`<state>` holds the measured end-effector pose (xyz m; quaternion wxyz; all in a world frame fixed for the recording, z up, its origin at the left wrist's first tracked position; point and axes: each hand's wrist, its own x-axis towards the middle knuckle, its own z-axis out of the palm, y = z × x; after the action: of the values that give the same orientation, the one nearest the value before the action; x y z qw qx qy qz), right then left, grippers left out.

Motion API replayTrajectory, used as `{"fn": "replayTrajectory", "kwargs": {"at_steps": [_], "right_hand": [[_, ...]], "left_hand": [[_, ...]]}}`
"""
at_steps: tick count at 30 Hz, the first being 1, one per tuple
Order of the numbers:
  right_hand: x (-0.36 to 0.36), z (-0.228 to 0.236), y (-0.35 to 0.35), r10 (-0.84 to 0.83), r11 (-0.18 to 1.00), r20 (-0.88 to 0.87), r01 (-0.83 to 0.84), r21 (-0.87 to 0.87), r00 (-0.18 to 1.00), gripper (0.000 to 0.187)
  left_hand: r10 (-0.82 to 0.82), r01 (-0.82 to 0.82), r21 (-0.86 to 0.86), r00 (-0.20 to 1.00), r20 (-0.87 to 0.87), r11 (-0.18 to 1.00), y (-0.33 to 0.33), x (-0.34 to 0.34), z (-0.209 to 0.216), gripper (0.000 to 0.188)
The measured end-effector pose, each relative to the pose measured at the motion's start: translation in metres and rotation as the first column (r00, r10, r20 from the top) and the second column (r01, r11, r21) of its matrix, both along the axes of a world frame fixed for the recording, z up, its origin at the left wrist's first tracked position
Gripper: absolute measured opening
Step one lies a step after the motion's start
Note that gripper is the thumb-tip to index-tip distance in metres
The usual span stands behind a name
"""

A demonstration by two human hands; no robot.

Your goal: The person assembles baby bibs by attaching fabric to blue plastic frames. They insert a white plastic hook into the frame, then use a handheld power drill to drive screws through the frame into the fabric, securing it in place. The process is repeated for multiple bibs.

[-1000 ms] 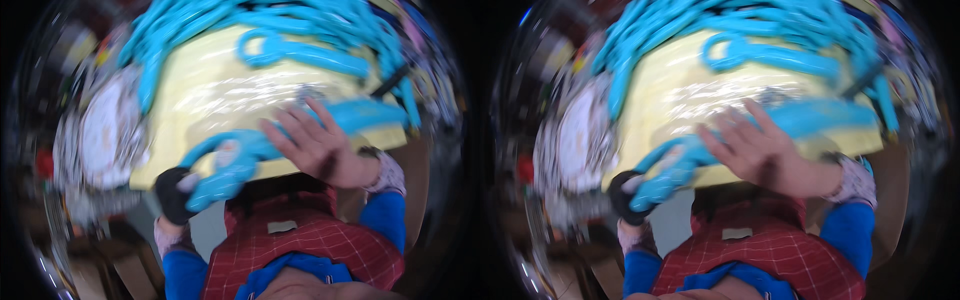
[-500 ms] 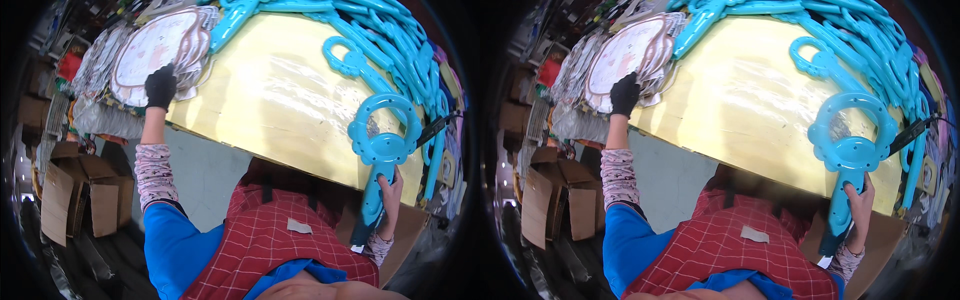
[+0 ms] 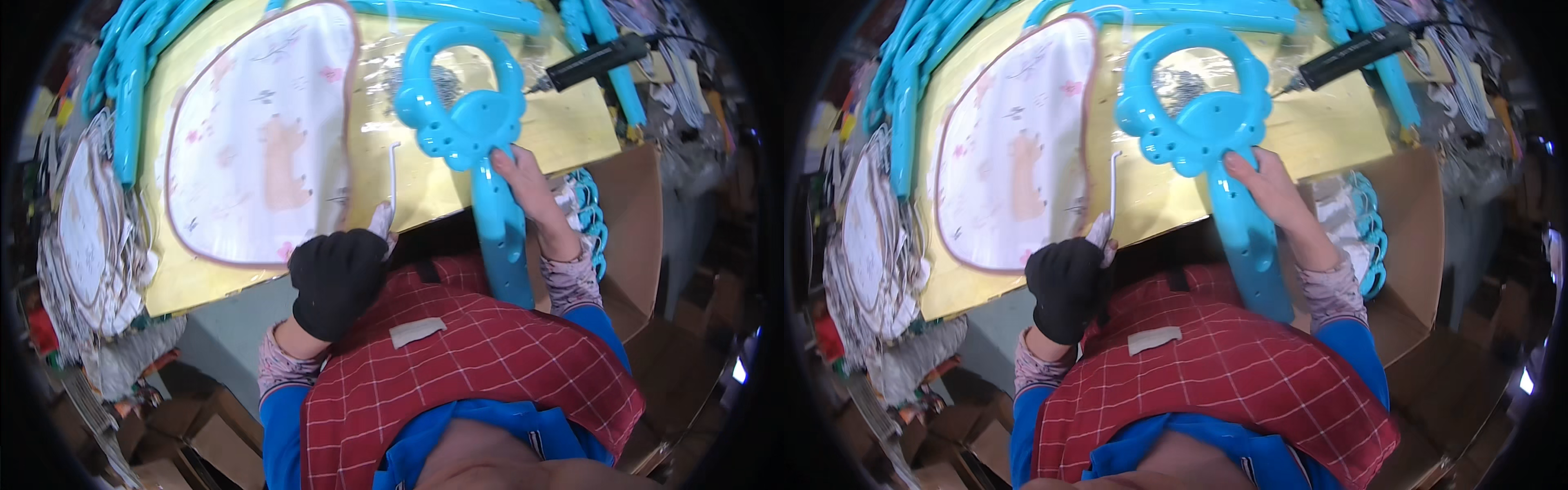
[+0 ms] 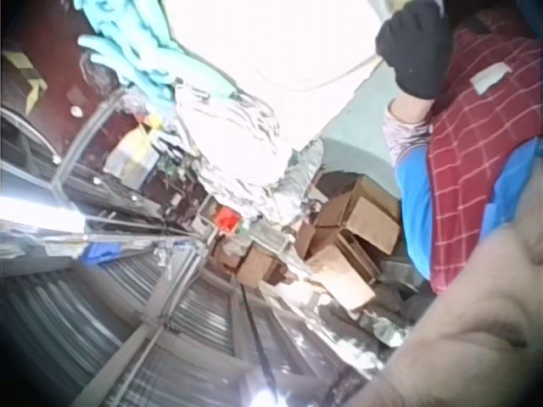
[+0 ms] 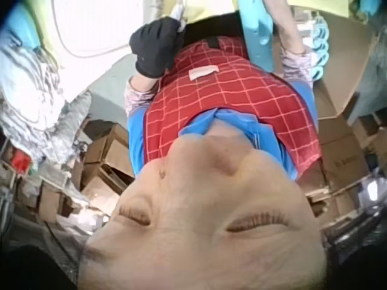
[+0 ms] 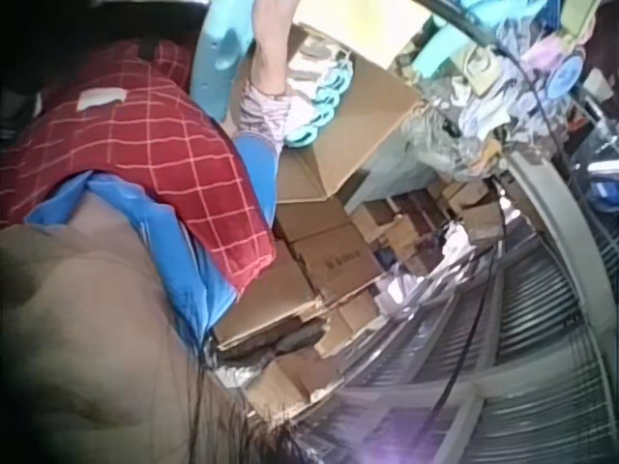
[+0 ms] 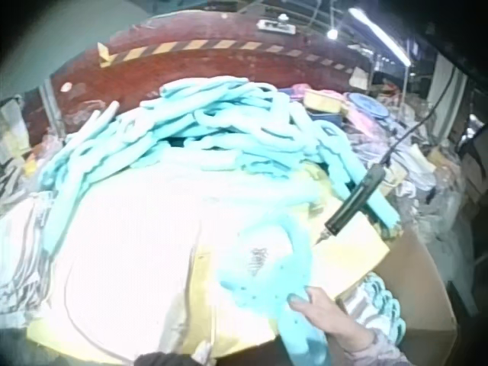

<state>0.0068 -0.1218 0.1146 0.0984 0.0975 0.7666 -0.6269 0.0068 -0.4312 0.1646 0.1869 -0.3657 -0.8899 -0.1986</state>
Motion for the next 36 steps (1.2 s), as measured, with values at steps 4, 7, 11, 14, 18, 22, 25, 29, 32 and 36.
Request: {"fn": "replayTrajectory", "kwargs": {"at_steps": [4, 7, 11, 14, 18, 22, 25, 29, 32, 36], "right_hand": [[-0.001, 0.008, -0.005, 0.015, 0.991, 0.021, -0.012, -0.136, 1.000, 0.052], [-0.003, 0.003, -0.004, 0.065, 0.993, 0.028, -0.062, -0.096, 0.997, 0.054], [-0.005, 0.006, -0.012, 0.038, 0.997, 0.029, -0.036, -0.072, 0.999, 0.053], [-0.005, 0.011, -0.021, 0.039, 0.999, -0.002, -0.039, 0.017, 0.999, 0.051], [-0.011, 0.015, -0.029, 0.156, 0.987, -0.026, -0.155, 0.043, 0.987, 0.047], [-0.027, 0.021, -0.038, 0.397, 0.916, 0.015, -0.397, 0.058, 0.918, 0.044], [-0.040, 0.037, -0.056, 0.595, 0.775, 0.013, -0.578, 0.258, 0.804, 0.039], [-0.067, 0.018, -0.053, 0.644, 0.647, -0.280, -0.312, 0.696, 0.712, 0.034], [-0.102, 0.014, -0.053, 0.757, 0.539, -0.366, -0.202, 0.818, 0.542, 0.028], [-0.134, 0.011, -0.052, 0.892, 0.390, -0.368, -0.035, 0.920, 0.263, 0.027]], "left_hand": [[0.028, -0.027, -0.019, 0.997, 0.067, 0.999, 0.011, 0.005, 0.001, 0.034], [0.009, -0.009, 0.006, 0.998, 0.068, 1.000, 0.012, 0.005, -0.003, 0.032], [-0.010, 0.010, 0.002, 0.998, 0.055, 1.000, 0.009, 0.006, -0.004, 0.028], [-0.024, 0.026, -0.033, 0.999, 0.043, 0.999, 0.008, 0.002, -0.017, 0.026], [-0.073, 0.078, -0.172, 0.997, 0.040, 0.982, -0.015, 0.000, -0.036, 0.026], [-0.161, 0.160, -0.223, 0.987, 0.013, 0.962, -0.095, -0.004, -0.046, 0.042], [-0.062, 0.065, -0.130, 0.998, 0.025, 0.989, -0.137, -0.015, -0.052, 0.065], [0.194, -0.180, -0.131, 0.975, 0.109, 0.975, -0.131, -0.010, -0.047, 0.048], [0.098, -0.107, -0.080, 0.989, -0.112, 0.991, -0.062, -0.044, -0.022, 0.040], [-0.010, 0.011, -0.098, 1.000, 0.004, 0.995, 0.004, -0.126, -0.027, 0.028]]}}
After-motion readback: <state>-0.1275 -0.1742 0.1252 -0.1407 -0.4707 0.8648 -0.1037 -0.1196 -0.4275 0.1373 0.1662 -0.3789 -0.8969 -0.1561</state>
